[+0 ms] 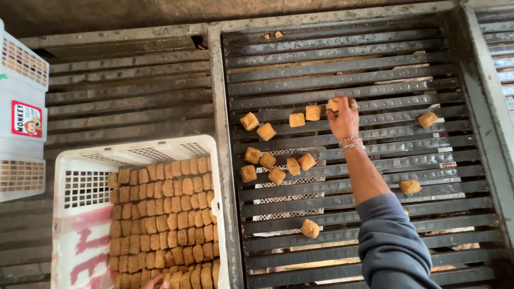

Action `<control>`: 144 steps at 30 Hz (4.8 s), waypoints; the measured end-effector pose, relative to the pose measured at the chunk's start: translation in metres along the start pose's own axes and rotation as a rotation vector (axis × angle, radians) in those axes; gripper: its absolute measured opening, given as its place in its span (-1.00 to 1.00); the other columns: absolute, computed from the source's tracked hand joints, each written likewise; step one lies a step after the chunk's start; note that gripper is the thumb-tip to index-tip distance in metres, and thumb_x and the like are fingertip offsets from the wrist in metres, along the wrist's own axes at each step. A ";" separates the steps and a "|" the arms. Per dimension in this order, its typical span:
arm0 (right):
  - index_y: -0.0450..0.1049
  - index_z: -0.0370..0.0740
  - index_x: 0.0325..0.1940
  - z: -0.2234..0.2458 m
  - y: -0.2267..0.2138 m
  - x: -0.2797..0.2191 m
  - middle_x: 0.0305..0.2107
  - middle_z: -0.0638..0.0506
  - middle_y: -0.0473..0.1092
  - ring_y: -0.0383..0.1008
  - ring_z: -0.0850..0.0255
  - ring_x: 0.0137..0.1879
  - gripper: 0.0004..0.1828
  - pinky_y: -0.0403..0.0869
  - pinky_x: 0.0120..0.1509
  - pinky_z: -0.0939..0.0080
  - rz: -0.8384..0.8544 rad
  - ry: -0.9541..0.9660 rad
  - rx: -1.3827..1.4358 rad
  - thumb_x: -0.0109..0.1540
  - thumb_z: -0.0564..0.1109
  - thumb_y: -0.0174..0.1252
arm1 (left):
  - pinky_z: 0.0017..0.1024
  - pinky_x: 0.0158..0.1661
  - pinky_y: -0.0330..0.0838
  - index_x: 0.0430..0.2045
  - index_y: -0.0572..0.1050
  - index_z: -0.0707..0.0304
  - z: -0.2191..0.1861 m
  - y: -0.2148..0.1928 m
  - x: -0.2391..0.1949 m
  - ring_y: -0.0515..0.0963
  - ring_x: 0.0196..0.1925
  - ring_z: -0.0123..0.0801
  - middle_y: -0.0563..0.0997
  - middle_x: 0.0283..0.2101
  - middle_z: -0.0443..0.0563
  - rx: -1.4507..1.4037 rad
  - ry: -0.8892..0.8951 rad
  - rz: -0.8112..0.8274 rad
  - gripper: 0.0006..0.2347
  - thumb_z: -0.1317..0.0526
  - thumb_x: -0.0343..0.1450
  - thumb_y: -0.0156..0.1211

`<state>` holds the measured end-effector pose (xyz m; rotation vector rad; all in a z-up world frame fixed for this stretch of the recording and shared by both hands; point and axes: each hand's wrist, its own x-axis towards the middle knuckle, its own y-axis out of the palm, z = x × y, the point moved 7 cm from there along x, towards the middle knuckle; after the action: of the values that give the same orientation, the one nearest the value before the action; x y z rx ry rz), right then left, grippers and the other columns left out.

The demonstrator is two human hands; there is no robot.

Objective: The person transfers small, brown, cube-shaped food items from a metal grate onto a white plastic basket. They pick up the items by hand and place them into the basket, repeating this process continuously.

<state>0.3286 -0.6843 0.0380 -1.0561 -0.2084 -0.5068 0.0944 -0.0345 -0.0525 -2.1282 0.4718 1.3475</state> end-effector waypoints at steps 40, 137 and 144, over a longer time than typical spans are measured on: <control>0.16 -0.11 0.38 0.133 0.094 -0.064 0.12 -0.46 0.35 0.49 -0.39 0.07 -0.19 0.57 0.05 -0.19 0.224 -0.343 0.145 0.17 -0.03 0.45 | -0.33 0.02 0.59 0.01 0.58 -0.06 0.037 -0.016 -0.048 0.76 -0.06 -0.26 0.77 -0.16 0.01 0.294 0.228 -0.506 -0.60 -0.12 0.35 0.15; 0.60 -0.12 -0.16 0.519 0.049 -0.321 -0.33 -0.23 0.50 0.52 -0.20 -0.15 -0.61 0.49 -0.09 -0.14 1.086 -0.568 0.207 0.20 0.20 0.15 | 0.07 -0.09 0.48 -0.29 0.62 -0.01 -0.003 -0.072 -0.094 0.66 -0.11 0.08 0.68 -0.23 0.19 0.788 0.670 -0.377 -0.73 0.00 0.41 -0.05; 0.53 -0.19 -0.08 0.374 -0.032 -0.200 -0.25 -0.10 0.56 0.62 0.06 -0.17 -0.83 0.58 -0.08 0.12 0.292 -0.246 0.540 0.24 -0.23 0.15 | 0.01 0.12 0.39 -0.04 0.55 0.30 -0.006 -0.076 -0.117 0.59 0.09 0.11 0.63 0.01 0.28 0.622 0.936 -0.633 -0.64 0.03 0.55 -0.14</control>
<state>0.1670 -0.3115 0.1647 -0.6006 -0.3771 -0.0431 0.0916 0.0203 0.0758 -1.9695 0.4223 -0.1900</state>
